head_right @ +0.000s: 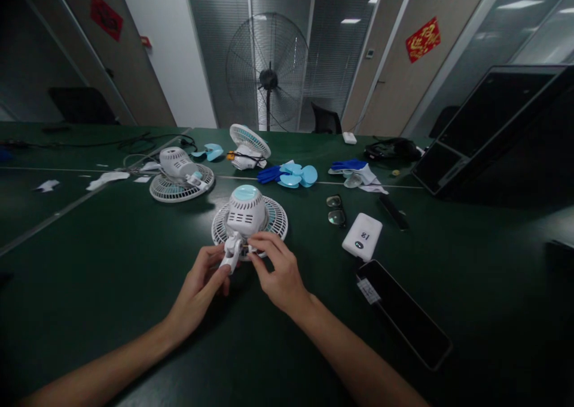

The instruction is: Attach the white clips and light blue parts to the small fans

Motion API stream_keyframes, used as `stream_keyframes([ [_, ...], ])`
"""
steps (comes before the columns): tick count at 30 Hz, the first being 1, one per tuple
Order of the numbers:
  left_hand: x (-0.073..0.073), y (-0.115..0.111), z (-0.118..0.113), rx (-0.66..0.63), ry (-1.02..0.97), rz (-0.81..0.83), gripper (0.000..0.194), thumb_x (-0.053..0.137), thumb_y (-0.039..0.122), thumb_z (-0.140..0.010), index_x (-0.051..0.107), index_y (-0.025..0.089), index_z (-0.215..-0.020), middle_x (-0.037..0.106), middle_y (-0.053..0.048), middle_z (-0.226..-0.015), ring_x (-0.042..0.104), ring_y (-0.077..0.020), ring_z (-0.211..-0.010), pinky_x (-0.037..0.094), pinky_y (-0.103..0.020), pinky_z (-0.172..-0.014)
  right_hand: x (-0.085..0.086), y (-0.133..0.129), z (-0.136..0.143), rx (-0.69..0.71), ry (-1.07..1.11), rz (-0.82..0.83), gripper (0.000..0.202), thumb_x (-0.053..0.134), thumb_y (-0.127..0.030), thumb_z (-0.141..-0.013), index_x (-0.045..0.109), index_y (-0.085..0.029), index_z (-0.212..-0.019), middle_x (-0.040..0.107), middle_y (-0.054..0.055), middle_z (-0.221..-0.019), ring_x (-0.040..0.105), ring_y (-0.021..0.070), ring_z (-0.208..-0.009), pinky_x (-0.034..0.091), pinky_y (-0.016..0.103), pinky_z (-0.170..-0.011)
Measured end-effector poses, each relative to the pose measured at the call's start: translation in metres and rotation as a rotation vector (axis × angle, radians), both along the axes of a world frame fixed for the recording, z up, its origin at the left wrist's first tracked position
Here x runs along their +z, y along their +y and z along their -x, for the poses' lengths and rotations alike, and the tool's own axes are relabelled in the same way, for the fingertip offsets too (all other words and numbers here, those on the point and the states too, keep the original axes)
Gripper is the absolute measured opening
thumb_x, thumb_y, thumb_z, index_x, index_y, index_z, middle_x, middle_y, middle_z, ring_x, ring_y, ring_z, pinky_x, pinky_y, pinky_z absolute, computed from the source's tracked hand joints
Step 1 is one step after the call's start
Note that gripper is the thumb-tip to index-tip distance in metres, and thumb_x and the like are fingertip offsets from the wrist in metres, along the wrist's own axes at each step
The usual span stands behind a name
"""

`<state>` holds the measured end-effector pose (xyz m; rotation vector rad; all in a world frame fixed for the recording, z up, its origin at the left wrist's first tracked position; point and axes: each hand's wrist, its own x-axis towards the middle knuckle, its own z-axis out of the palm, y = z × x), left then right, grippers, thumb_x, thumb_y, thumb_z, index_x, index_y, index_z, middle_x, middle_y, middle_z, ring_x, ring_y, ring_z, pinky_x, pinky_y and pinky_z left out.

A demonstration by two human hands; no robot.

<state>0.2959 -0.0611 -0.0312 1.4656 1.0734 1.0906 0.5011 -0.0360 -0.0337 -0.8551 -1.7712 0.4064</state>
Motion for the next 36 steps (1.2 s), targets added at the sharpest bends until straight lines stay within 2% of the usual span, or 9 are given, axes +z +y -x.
stream_keyframes([
  [3, 0.001, -0.001, 0.0, -0.034, -0.001, -0.022, 0.037, 0.056, 0.042, -0.105, 0.048, 0.022, -0.135, 0.064, -0.007, -0.118, 0.058, -0.0111, -0.07, 0.053, -0.026, -0.063, 0.002, 0.0, 0.001, -0.004, 0.009, -0.002, 0.028, 0.066, -0.017, -0.1, 0.072, -0.029, -0.125, 0.07, 0.007, -0.117, 0.069, 0.0225, -0.111, 0.059, 0.042, -0.099],
  [7, 0.003, -0.004, 0.0, -0.064, 0.051, -0.041, 0.042, 0.054, 0.042, -0.106, 0.045, 0.022, -0.143, 0.064, -0.009, -0.122, 0.061, -0.0136, -0.075, 0.055, -0.028, -0.067, 0.003, 0.001, 0.003, -0.084, 0.071, 0.094, 0.025, 0.067, -0.02, -0.1, 0.074, -0.028, -0.122, 0.073, 0.006, -0.11, 0.071, 0.0219, -0.101, 0.062, 0.038, -0.09],
  [11, 0.003, -0.006, 0.0, -0.09, 0.086, -0.046, 0.043, 0.052, 0.041, -0.107, 0.044, 0.023, -0.145, 0.065, -0.008, -0.118, 0.061, -0.0146, -0.076, 0.054, -0.029, -0.069, 0.004, 0.0, 0.006, 0.003, 0.04, 0.058, 0.025, 0.065, -0.02, -0.101, 0.074, -0.029, -0.123, 0.075, 0.005, -0.114, 0.072, 0.0219, -0.104, 0.061, 0.04, -0.094],
  [13, 0.003, -0.006, 0.0, -0.106, 0.076, -0.034, 0.045, 0.052, 0.042, -0.107, 0.043, 0.023, -0.147, 0.066, -0.007, -0.114, 0.061, -0.0146, -0.075, 0.054, -0.028, -0.068, 0.003, -0.001, 0.008, -0.02, 0.049, 0.055, 0.023, 0.066, -0.02, -0.1, 0.074, -0.029, -0.12, 0.076, 0.004, -0.112, 0.073, 0.0218, -0.102, 0.061, 0.039, -0.093],
  [16, 0.004, -0.003, 0.001, -0.078, 0.055, -0.028, 0.046, 0.054, 0.044, -0.106, 0.047, 0.022, -0.145, 0.067, -0.008, -0.112, 0.062, -0.0149, -0.075, 0.054, -0.028, -0.068, 0.002, 0.0, 0.009, -0.098, 0.089, 0.102, 0.019, 0.071, -0.023, -0.098, 0.075, -0.028, -0.116, 0.077, 0.004, -0.108, 0.073, 0.0223, -0.097, 0.062, 0.038, -0.085],
  [21, 0.002, 0.0, 0.002, -0.016, -0.007, 0.006, 0.042, 0.065, 0.042, -0.099, 0.057, 0.021, -0.135, 0.068, -0.008, -0.109, 0.067, -0.019, -0.084, 0.058, -0.029, -0.066, 0.002, 0.0, 0.009, -0.031, 0.032, 0.053, 0.018, 0.067, -0.023, -0.101, 0.074, -0.027, -0.117, 0.077, 0.004, -0.105, 0.073, 0.0215, -0.096, 0.061, 0.038, -0.087],
  [26, 0.002, 0.001, 0.002, 0.043, 0.014, -0.141, 0.03, 0.072, 0.032, -0.094, 0.067, 0.025, -0.123, 0.055, -0.009, -0.137, 0.069, -0.0216, -0.104, 0.063, -0.037, -0.088, 0.0, -0.003, 0.007, -0.035, 0.024, 0.094, 0.014, 0.066, -0.025, -0.102, 0.073, -0.026, -0.114, 0.077, 0.004, -0.1, 0.073, 0.0204, -0.09, 0.061, 0.036, -0.082],
  [32, 0.003, 0.002, 0.003, 0.075, 0.076, -0.24, 0.026, 0.069, 0.03, -0.096, 0.067, 0.022, -0.12, 0.059, -0.01, -0.131, 0.067, -0.0246, -0.112, 0.059, -0.038, -0.095, -0.007, -0.005, 0.007, 0.012, 0.039, 0.119, 0.024, 0.068, -0.026, -0.099, 0.07, -0.026, -0.123, 0.077, 0.004, -0.106, 0.073, 0.0203, -0.09, 0.063, 0.037, -0.084],
  [36, 0.001, 0.005, 0.003, 0.107, 0.102, -0.291, 0.028, 0.069, 0.028, -0.097, 0.063, 0.024, -0.124, 0.061, -0.007, -0.128, 0.066, -0.0238, -0.115, 0.057, -0.039, -0.101, -0.009, -0.003, 0.005, 0.03, 0.028, 0.108, 0.025, 0.067, -0.024, -0.1, 0.069, -0.027, -0.125, 0.077, 0.005, -0.113, 0.075, 0.0209, -0.098, 0.063, 0.038, -0.09],
])
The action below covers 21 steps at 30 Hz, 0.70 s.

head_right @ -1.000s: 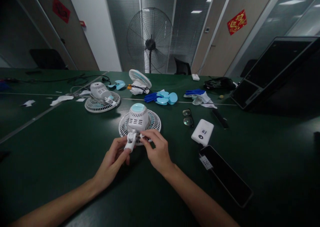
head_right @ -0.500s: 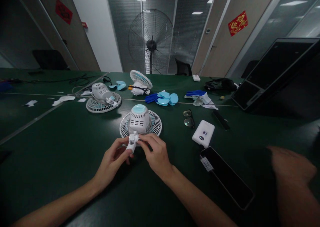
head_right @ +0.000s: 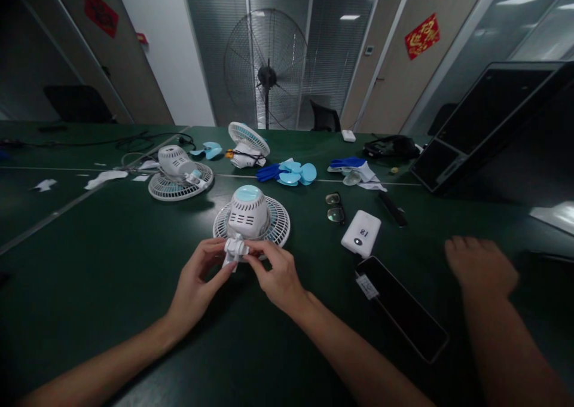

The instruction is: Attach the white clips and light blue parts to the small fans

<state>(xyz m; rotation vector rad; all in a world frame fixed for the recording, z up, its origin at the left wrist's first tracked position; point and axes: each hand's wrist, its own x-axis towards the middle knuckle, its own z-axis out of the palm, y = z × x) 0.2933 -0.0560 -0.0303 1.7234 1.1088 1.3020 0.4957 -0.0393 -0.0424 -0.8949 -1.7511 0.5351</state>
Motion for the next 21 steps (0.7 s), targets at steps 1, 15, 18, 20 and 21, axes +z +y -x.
stream_keyframes([
  [1, 0.0, 0.001, 0.0, 0.004, 0.026, -0.023, 0.032, 0.069, 0.027, -0.097, 0.061, 0.026, -0.129, 0.061, -0.007, -0.126, 0.066, -0.023, -0.113, 0.057, -0.039, -0.101, 0.001, 0.0, 0.0, 0.003, -0.008, -0.005, 0.024, 0.067, -0.025, -0.101, 0.07, -0.027, -0.124, 0.077, 0.005, -0.114, 0.075, 0.0213, -0.101, 0.062, 0.038, -0.092],
  [15, 0.021, 0.004, -0.001, -0.087, 0.508, -0.109, 0.044, 0.061, 0.034, -0.101, 0.061, 0.028, -0.144, 0.066, -0.008, -0.115, 0.068, -0.0199, -0.088, 0.059, -0.032, -0.075, 0.007, 0.005, -0.001, -0.069, 0.015, 0.162, 0.012, 0.073, -0.03, -0.096, 0.072, -0.023, -0.086, 0.075, -0.002, -0.081, 0.069, 0.0166, -0.072, 0.052, 0.029, -0.069],
  [18, 0.023, 0.007, -0.001, -0.108, 0.523, -0.089, 0.044, 0.06, 0.036, -0.102, 0.059, 0.028, -0.145, 0.07, -0.008, -0.119, 0.07, -0.0191, -0.087, 0.059, -0.031, -0.075, 0.007, 0.005, -0.002, -0.059, -0.007, 0.175, 0.017, 0.07, -0.033, -0.098, 0.07, -0.022, -0.086, 0.073, -0.001, -0.08, 0.068, 0.0162, -0.072, 0.051, 0.028, -0.068],
  [20, 0.025, 0.008, 0.0, -0.138, 0.529, -0.087, 0.043, 0.059, 0.035, -0.103, 0.058, 0.028, -0.145, 0.073, -0.007, -0.115, 0.07, -0.0179, -0.084, 0.059, -0.029, -0.073, 0.008, 0.005, -0.002, -0.053, -0.017, 0.165, 0.02, 0.068, -0.036, -0.099, 0.069, -0.022, -0.085, 0.072, -0.001, -0.08, 0.067, 0.016, -0.072, 0.051, 0.028, -0.068],
  [21, 0.026, 0.009, 0.0, -0.151, 0.537, -0.087, 0.042, 0.059, 0.034, -0.103, 0.058, 0.028, -0.145, 0.074, -0.006, -0.112, 0.07, -0.0174, -0.081, 0.058, -0.029, -0.072, 0.007, 0.005, -0.002, -0.05, -0.024, 0.153, 0.02, 0.067, -0.036, -0.1, 0.068, -0.022, -0.086, 0.071, -0.001, -0.08, 0.067, 0.0159, -0.072, 0.05, 0.028, -0.068],
])
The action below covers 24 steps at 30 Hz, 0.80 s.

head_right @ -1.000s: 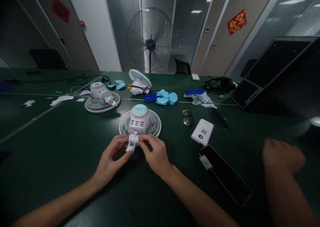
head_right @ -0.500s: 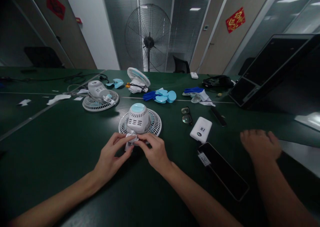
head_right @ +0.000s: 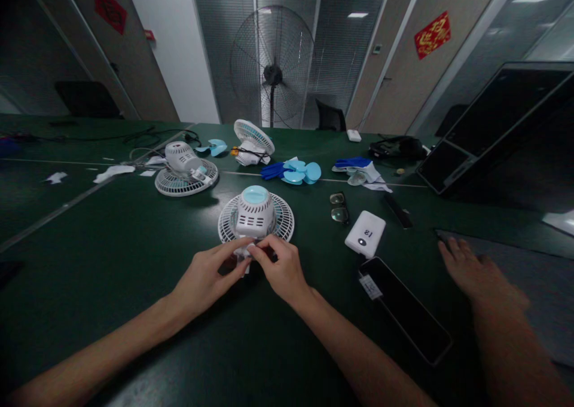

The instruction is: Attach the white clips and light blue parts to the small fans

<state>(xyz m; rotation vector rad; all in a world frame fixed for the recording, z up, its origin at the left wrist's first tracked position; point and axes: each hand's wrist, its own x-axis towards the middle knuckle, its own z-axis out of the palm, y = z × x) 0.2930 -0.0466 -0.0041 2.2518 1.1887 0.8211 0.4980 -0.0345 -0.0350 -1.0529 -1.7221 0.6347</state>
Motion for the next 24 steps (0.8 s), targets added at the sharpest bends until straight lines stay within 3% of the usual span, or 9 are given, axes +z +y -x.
stream_keyframes([
  [4, 0.005, 0.004, 0.003, -0.027, 0.041, 0.012, 0.038, 0.057, 0.032, -0.105, 0.058, 0.027, -0.142, 0.076, -0.005, -0.11, 0.071, -0.0169, -0.076, 0.059, -0.03, -0.071, 0.0, -0.002, 0.0, 0.019, -0.086, -0.107, 0.02, 0.063, -0.035, -0.103, 0.066, -0.022, -0.088, 0.067, 0.0, -0.081, 0.065, 0.0162, -0.075, 0.049, 0.03, -0.072],
  [9, 0.007, 0.008, 0.008, -0.071, 0.046, 0.003, 0.036, 0.055, 0.035, -0.107, 0.057, 0.027, -0.142, 0.075, -0.006, -0.12, 0.075, -0.0198, -0.091, 0.062, -0.036, -0.086, 0.002, -0.004, -0.008, 0.054, -0.208, -0.252, 0.006, 0.059, -0.023, -0.103, 0.064, -0.021, -0.101, 0.067, 0.003, -0.087, 0.065, 0.0177, -0.077, 0.052, 0.033, -0.073],
  [13, 0.006, 0.009, 0.008, -0.109, 0.033, -0.015, 0.036, 0.053, 0.034, -0.108, 0.056, 0.026, -0.143, 0.074, -0.007, -0.126, 0.075, -0.0215, -0.1, 0.062, -0.039, -0.093, -0.001, 0.005, -0.024, 0.138, -0.347, -0.47, 0.026, 0.057, -0.012, -0.101, 0.063, -0.021, -0.125, 0.073, 0.008, -0.111, 0.071, 0.0213, -0.1, 0.057, 0.038, -0.09],
  [18, 0.003, 0.012, 0.01, -0.117, 0.033, -0.033, 0.035, 0.054, 0.035, -0.108, 0.059, 0.024, -0.141, 0.075, -0.008, -0.123, 0.075, -0.0214, -0.1, 0.062, -0.04, -0.094, -0.005, 0.015, -0.033, 0.07, -0.436, -0.565, 0.022, 0.061, -0.015, -0.103, 0.069, -0.022, -0.122, 0.074, 0.009, -0.115, 0.072, 0.0213, -0.103, 0.06, 0.039, -0.09],
  [24, 0.002, 0.013, 0.011, -0.125, 0.029, -0.027, 0.037, 0.054, 0.034, -0.108, 0.057, 0.023, -0.143, 0.074, -0.008, -0.125, 0.074, -0.0216, -0.102, 0.061, -0.041, -0.097, -0.003, 0.014, -0.033, 0.082, -0.459, -0.637, 0.031, 0.063, -0.013, -0.101, 0.067, -0.022, -0.131, 0.074, 0.01, -0.117, 0.073, 0.021, -0.104, 0.061, 0.037, -0.088],
])
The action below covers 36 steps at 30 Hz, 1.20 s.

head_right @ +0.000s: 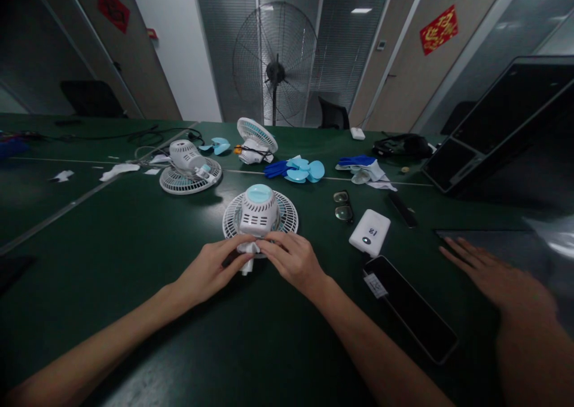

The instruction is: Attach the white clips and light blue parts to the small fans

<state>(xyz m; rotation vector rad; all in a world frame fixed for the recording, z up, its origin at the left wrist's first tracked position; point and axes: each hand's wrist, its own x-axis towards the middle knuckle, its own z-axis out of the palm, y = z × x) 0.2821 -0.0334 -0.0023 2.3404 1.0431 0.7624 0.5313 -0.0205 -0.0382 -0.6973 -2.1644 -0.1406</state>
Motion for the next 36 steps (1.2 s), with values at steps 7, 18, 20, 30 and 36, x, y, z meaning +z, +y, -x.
stream_keyframes([
  [7, -0.003, 0.001, 0.001, -0.001, -0.017, 0.007, 0.038, 0.054, 0.034, -0.108, 0.057, 0.025, -0.144, 0.074, -0.008, -0.127, 0.074, -0.0215, -0.104, 0.06, -0.042, -0.1, -0.001, 0.003, -0.001, -0.011, -0.037, -0.046, 0.028, 0.066, -0.013, -0.1, 0.069, -0.02, -0.127, 0.074, 0.01, -0.112, 0.072, 0.0204, -0.097, 0.06, 0.036, -0.081],
  [18, -0.006, 0.001, 0.0, -0.012, -0.066, 0.013, 0.034, 0.053, 0.033, -0.108, 0.058, 0.026, -0.141, 0.073, -0.006, -0.127, 0.073, -0.0215, -0.106, 0.06, -0.039, -0.095, 0.004, 0.003, 0.001, -0.015, -0.063, -0.029, 0.022, 0.064, -0.016, -0.102, 0.07, -0.017, -0.124, 0.075, 0.01, -0.106, 0.071, 0.0198, -0.091, 0.058, 0.035, -0.076],
  [20, -0.006, 0.001, 0.001, -0.016, -0.068, 0.022, 0.035, 0.054, 0.033, -0.108, 0.057, 0.026, -0.143, 0.073, -0.007, -0.128, 0.072, -0.0216, -0.108, 0.059, -0.039, -0.097, 0.003, 0.003, 0.002, -0.012, -0.056, 0.001, 0.021, 0.063, -0.019, -0.104, 0.071, -0.018, -0.123, 0.076, 0.009, -0.107, 0.072, 0.02, -0.092, 0.058, 0.036, -0.078],
  [30, -0.008, 0.001, 0.001, 0.001, -0.078, 0.016, 0.034, 0.055, 0.035, -0.108, 0.06, 0.023, -0.14, 0.074, -0.009, -0.122, 0.073, -0.0218, -0.101, 0.06, -0.04, -0.095, 0.004, -0.006, 0.014, 0.04, 0.236, 0.394, 0.017, 0.063, -0.032, -0.105, 0.074, -0.021, -0.11, 0.075, 0.005, -0.102, 0.071, 0.0186, -0.092, 0.058, 0.035, -0.084],
  [36, -0.012, 0.002, 0.002, 0.011, -0.066, 0.002, 0.033, 0.055, 0.033, -0.107, 0.06, 0.024, -0.139, 0.074, -0.007, -0.124, 0.072, -0.0208, -0.106, 0.059, -0.037, -0.095, 0.006, -0.015, 0.032, 0.013, 0.492, 0.812, 0.026, 0.069, -0.038, -0.1, 0.067, -0.02, -0.081, 0.062, -0.004, -0.071, 0.057, 0.0114, -0.059, 0.045, 0.024, -0.057],
])
